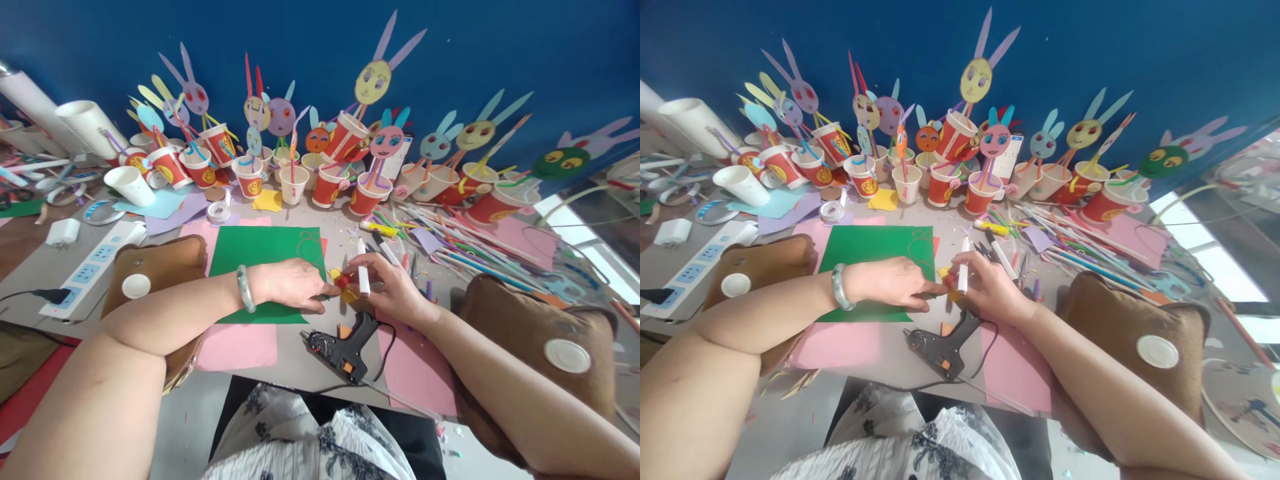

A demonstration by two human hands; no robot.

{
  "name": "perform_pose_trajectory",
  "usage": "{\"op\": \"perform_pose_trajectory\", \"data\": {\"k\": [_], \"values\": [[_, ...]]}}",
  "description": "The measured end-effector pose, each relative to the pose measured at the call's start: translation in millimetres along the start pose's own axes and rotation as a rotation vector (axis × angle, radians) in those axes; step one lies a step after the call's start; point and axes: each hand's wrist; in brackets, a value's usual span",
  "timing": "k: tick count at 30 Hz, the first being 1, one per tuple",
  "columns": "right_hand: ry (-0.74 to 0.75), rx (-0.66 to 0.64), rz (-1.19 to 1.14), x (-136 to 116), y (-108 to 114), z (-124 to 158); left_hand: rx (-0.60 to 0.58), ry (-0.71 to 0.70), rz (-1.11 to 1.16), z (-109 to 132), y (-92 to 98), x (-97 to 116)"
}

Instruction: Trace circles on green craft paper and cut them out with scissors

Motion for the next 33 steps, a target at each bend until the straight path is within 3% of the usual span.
{"op": "perform_pose_trajectory", "data": {"k": [16,24,33], "values": [[-0.07,-0.073,0.004,-3,1,-2,0.089,-0.105,0.073,1,-1.9,-3],[-0.097,-0.074,-0.039,1,2,-1,0.22,0.16,0.008,-8,-9.3,-17],[-0.123,-0.118,-0.035,8,5,0,0.213,0.14,0.039,-11,-15.1,-22]]}}
Point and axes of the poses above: each hand's wrist, its own z-axis away from the middle knuckle, its own y-axis out of the back of the hand, x = y × z, and after that the axes turned 5 degrees about -z, right-handed
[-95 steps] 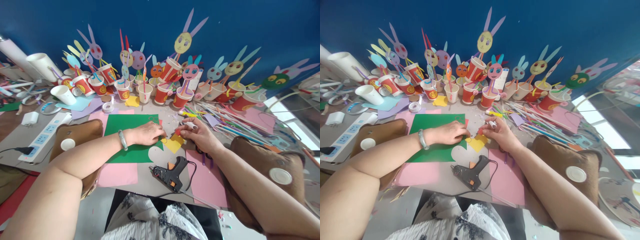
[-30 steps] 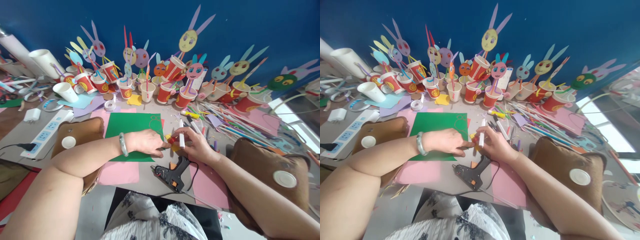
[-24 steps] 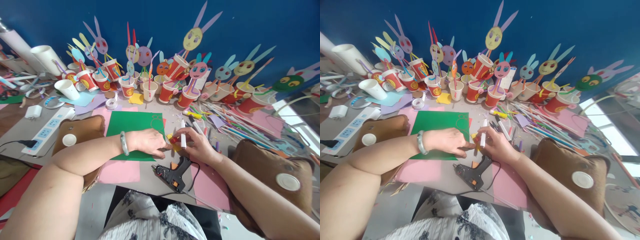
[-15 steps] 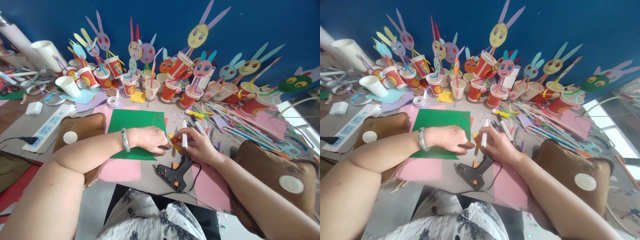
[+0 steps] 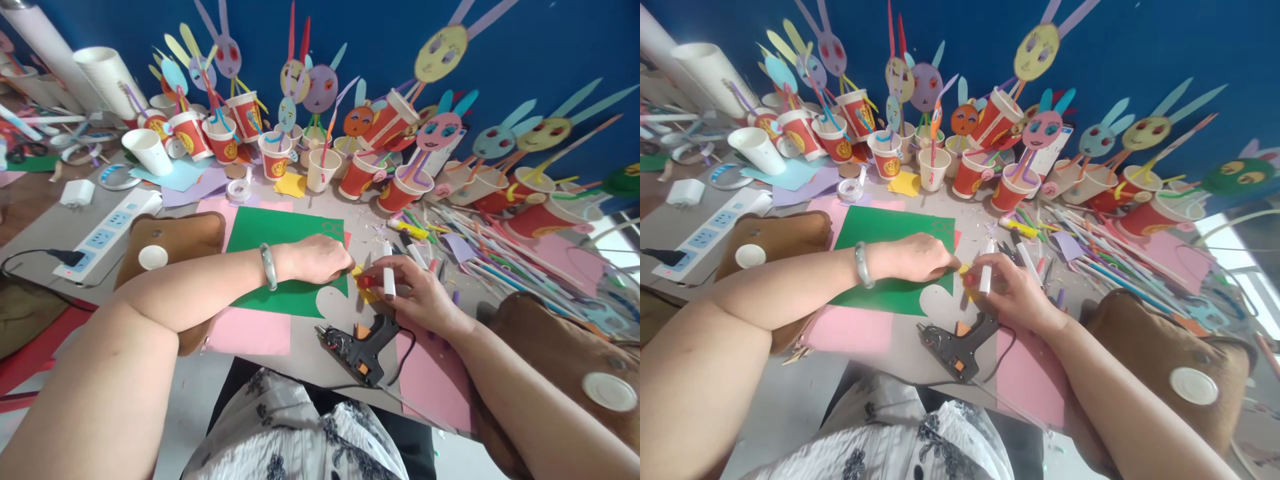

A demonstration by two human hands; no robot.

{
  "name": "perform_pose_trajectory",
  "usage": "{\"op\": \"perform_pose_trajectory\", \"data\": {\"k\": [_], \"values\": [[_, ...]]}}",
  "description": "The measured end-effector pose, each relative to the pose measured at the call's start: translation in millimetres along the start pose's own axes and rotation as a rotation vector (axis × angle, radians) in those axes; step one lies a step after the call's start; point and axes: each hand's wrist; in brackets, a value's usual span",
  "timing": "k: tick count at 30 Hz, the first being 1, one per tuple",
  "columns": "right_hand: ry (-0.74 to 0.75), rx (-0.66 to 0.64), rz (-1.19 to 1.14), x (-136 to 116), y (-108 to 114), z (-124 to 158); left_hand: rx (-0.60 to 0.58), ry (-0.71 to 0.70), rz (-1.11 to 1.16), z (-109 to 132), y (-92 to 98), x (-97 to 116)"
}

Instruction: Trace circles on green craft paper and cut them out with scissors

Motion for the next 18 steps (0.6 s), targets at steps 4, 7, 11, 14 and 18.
{"op": "perform_pose_trajectory", "data": {"k": [4,7,11,14,18], "values": [[0.003,0.005,0.006,2.0,-0.7,0.5,-0.022,-0.001,0.0,-0.6,2.6,1.2],[-0.004,0.018,0.007,3.3,-2.2,0.4,-0.034,-0.001,0.005,-0.5,4.4,1.6],[-0.024,0.03,-0.025,2.7,-4.2,0.2,-0.011,-0.007,0.008,-0.7,2.7,1.1],[-0.043,0.041,-0.007,0.6,-4.8,0.3,-0.006,-0.019,0.01,-1.6,-0.1,0.2],[-0.057,0.046,0.004,-1.9,-5.2,0.8,0.003,-0.023,0.018,-2.5,-1.7,-0.5]]}}
Point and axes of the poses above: each hand's wrist, its own z-axis away from the middle knuckle, its own y-axis out of the back of the hand, x = y × z, and after that the axes turned 5 degrees about -z, right-handed
